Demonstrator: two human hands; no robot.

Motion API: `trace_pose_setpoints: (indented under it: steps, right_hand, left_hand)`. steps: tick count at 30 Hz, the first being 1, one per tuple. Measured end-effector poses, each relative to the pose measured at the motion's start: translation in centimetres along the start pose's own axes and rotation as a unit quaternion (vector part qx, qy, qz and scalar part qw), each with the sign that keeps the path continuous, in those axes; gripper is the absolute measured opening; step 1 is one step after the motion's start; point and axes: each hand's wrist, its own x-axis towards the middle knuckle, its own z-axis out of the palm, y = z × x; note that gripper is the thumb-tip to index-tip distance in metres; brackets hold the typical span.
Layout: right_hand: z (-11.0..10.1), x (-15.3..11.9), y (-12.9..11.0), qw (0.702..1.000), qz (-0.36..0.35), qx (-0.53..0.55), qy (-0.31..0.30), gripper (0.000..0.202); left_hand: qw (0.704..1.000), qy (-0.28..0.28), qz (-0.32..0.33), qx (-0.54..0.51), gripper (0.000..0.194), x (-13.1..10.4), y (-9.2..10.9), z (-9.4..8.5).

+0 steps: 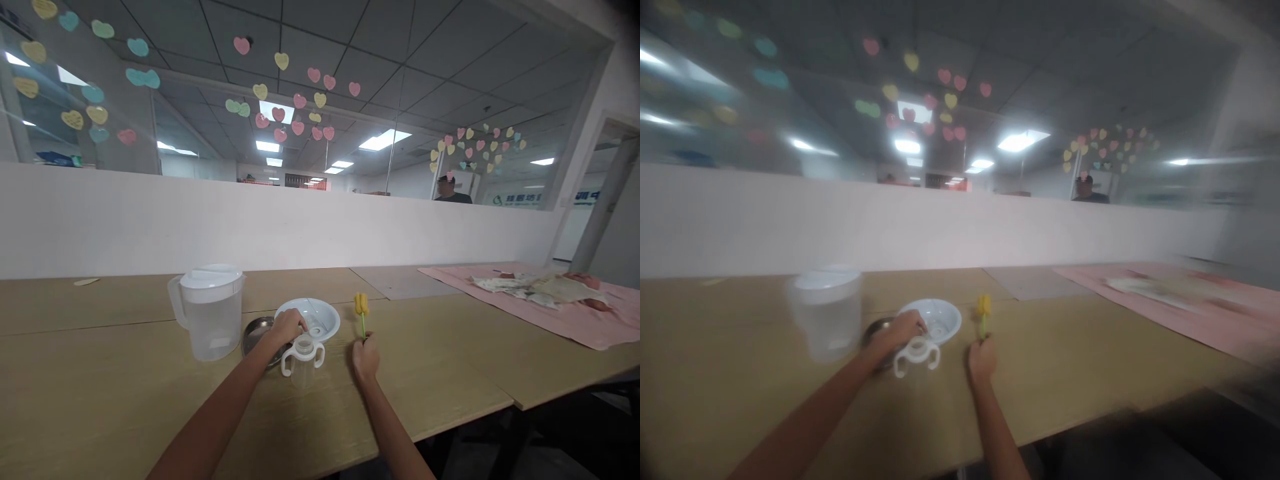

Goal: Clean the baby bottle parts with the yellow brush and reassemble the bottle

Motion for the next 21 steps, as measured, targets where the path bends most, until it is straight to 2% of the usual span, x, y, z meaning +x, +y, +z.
trace_pose_setpoints:
  steps: [3,4,7,10,12,16,21]
  right_hand:
    - [-0.5,-0.2,-0.9,0.999,0.036,0.017,0.027,0.042]
    - [-0.7,-0.3,-1.3,0.998,0.021,0.031,0.045,0.043]
    - [-1.4,-0.9,-2.7,0.990,-0.086,0.070,0.088,0.042]
    - [-1.8,-1.7,-3.7,0.969,-0.217,0.087,0.077,0.037]
    - [-1.9,-2.2,-4.1,0.953,-0.281,0.091,0.062,0.035]
    - [-1.8,-2.9,-4.4,0.929,-0.358,0.083,0.046,0.035]
    - [-1.9,-3.2,-4.5,0.914,-0.397,0.068,0.050,0.037]
  left_hand:
    - [0.999,0.037,-0.010,0.013,0.020,-0.6,-0.4,-0.1]
    - [0.998,0.060,-0.015,0.014,0.021,-0.9,-0.6,-0.1]
    - [0.987,0.155,-0.032,-0.008,0.023,-2.2,-1.5,0.5]
    - [0.967,0.243,-0.052,-0.063,0.023,-3.5,-2.2,1.3]
    - [0.952,0.282,-0.064,-0.100,0.025,-4.2,-2.5,1.7]
    - [0.935,0.322,-0.071,-0.132,0.030,-4.9,-3.0,2.3]
    - [0.937,0.326,-0.070,-0.100,0.029,-5.2,-3.7,2.5]
